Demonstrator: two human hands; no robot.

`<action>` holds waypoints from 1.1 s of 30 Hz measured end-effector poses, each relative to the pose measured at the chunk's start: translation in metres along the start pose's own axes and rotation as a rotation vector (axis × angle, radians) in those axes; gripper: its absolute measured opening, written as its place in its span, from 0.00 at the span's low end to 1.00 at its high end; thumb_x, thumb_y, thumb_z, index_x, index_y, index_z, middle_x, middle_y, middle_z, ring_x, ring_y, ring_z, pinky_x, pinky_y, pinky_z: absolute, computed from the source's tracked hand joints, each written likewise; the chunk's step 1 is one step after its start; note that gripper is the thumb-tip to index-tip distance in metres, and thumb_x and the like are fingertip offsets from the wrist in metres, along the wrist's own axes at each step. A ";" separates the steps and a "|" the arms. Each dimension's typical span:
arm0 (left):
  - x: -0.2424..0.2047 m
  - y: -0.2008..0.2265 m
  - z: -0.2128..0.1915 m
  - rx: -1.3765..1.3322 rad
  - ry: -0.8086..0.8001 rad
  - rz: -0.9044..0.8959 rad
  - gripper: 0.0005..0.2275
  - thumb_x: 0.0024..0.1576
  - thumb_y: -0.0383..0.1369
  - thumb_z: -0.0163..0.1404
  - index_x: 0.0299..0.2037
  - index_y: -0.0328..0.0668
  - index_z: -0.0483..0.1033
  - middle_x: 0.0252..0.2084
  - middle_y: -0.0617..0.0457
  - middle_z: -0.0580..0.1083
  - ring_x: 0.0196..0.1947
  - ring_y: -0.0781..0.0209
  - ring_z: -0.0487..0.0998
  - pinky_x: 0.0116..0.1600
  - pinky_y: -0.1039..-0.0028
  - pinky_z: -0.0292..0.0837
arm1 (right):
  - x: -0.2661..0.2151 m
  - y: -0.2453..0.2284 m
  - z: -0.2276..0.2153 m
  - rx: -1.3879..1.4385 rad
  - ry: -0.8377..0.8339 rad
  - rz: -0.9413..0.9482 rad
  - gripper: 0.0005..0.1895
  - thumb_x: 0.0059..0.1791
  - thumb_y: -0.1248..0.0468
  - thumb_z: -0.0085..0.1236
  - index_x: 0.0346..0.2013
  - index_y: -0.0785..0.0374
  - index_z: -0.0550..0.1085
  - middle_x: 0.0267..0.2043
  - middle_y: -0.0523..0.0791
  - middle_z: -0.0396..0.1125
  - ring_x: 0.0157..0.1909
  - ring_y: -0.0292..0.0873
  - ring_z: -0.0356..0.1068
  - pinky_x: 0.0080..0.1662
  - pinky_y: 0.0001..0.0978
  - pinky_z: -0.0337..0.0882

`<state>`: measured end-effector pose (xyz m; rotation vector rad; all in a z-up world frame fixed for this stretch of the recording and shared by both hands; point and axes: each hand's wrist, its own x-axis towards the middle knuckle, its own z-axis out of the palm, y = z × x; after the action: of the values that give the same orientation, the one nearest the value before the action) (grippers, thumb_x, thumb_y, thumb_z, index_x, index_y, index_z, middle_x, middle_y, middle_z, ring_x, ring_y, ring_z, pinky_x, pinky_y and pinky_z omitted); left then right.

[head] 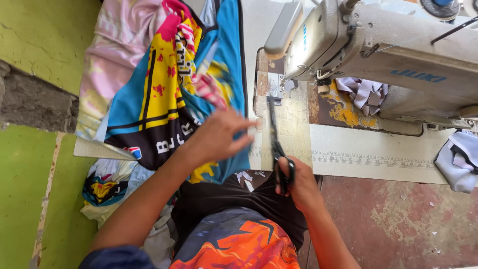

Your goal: Trimming excess material from a colorful jersey using scissors and aligning a red fabric strip on the sewing machine table.

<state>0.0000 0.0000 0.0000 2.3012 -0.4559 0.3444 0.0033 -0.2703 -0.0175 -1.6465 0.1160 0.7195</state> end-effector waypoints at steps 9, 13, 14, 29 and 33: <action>0.016 -0.051 -0.040 0.498 -0.216 -0.855 0.42 0.56 0.69 0.23 0.79 0.61 0.37 0.79 0.38 0.32 0.75 0.30 0.22 0.68 0.28 0.20 | -0.038 0.054 -0.088 0.039 0.047 -0.118 0.28 0.54 0.45 0.48 0.41 0.72 0.76 0.23 0.50 0.67 0.19 0.48 0.72 0.22 0.32 0.60; 0.071 -0.102 -0.059 0.529 -0.374 -0.569 0.41 0.57 0.66 0.29 0.78 0.59 0.41 0.80 0.39 0.34 0.77 0.38 0.25 0.71 0.32 0.21 | -0.055 0.034 -0.077 -0.035 0.051 -0.104 0.35 0.49 0.40 0.47 0.45 0.72 0.77 0.24 0.49 0.66 0.19 0.46 0.71 0.23 0.34 0.62; 0.085 -0.116 -0.067 0.510 -0.477 -0.493 0.39 0.56 0.64 0.35 0.78 0.65 0.44 0.80 0.43 0.35 0.78 0.40 0.29 0.73 0.36 0.25 | -0.058 0.034 -0.076 -0.034 0.029 -0.099 0.34 0.49 0.40 0.48 0.45 0.71 0.77 0.24 0.48 0.66 0.20 0.45 0.72 0.25 0.33 0.63; 0.019 -0.038 -0.001 0.430 -0.405 -0.120 0.23 0.67 0.35 0.33 0.74 0.47 0.57 0.77 0.53 0.55 0.77 0.54 0.51 0.73 0.46 0.43 | -0.075 0.047 -0.077 -0.060 -0.190 -0.040 0.31 0.44 0.39 0.58 0.35 0.67 0.73 0.24 0.46 0.66 0.20 0.43 0.72 0.24 0.32 0.70; -0.076 -0.026 -0.081 0.308 -0.566 -0.105 0.22 0.53 0.25 0.46 0.59 0.53 0.78 0.67 0.64 0.71 0.73 0.59 0.62 0.73 0.43 0.47 | -0.077 0.052 -0.078 -0.154 -0.311 -0.049 0.30 0.42 0.37 0.62 0.25 0.62 0.68 0.24 0.40 0.59 0.26 0.35 0.57 0.27 0.29 0.60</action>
<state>-0.0661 0.0928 0.0101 2.7038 -0.5848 -0.3253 -0.0519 -0.3780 -0.0201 -1.6553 -0.2061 0.9565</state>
